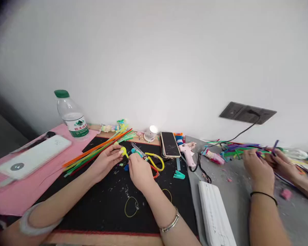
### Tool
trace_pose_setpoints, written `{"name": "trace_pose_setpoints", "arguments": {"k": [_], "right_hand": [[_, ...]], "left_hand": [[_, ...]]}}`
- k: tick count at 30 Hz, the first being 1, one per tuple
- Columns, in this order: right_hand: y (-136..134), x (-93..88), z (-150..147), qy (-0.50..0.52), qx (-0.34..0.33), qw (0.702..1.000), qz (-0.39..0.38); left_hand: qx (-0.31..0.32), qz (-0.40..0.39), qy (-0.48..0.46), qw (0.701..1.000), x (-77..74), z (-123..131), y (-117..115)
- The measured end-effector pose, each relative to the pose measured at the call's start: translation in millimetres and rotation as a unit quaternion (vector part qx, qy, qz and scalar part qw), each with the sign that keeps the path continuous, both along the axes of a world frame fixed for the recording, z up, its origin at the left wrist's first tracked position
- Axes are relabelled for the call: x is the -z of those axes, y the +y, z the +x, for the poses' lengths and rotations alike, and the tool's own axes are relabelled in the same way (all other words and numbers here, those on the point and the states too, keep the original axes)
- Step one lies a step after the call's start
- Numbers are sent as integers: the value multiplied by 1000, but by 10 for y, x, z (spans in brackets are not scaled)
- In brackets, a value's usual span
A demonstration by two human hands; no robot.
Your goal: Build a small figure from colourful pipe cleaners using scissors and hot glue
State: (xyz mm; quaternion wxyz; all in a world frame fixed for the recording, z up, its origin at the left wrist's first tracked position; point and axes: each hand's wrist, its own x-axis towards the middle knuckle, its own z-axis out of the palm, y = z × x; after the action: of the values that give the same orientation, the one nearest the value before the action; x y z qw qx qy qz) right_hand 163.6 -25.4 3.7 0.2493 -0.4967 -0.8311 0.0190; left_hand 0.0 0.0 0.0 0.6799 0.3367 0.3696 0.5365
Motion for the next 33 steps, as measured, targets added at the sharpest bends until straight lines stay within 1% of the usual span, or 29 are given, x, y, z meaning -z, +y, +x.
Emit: {"name": "trace_pose_setpoints", "arguments": {"k": [6,11,25,33], "right_hand": [[-27,-25,5,18,2,1000,5],[-31,-42,9,20,-1,1000,-1],[-43,-32,-13,28,-15,999,-11],[-52,-23,-64,6,-6,1000,-11]], "left_hand": [[-2,11,-3,1000,6,15,26],[-10,4,-9,1000,10,11,26],[-33,5,-28,999,-22,47,-3],[-41,7,-39,998,28,68,-33]]}}
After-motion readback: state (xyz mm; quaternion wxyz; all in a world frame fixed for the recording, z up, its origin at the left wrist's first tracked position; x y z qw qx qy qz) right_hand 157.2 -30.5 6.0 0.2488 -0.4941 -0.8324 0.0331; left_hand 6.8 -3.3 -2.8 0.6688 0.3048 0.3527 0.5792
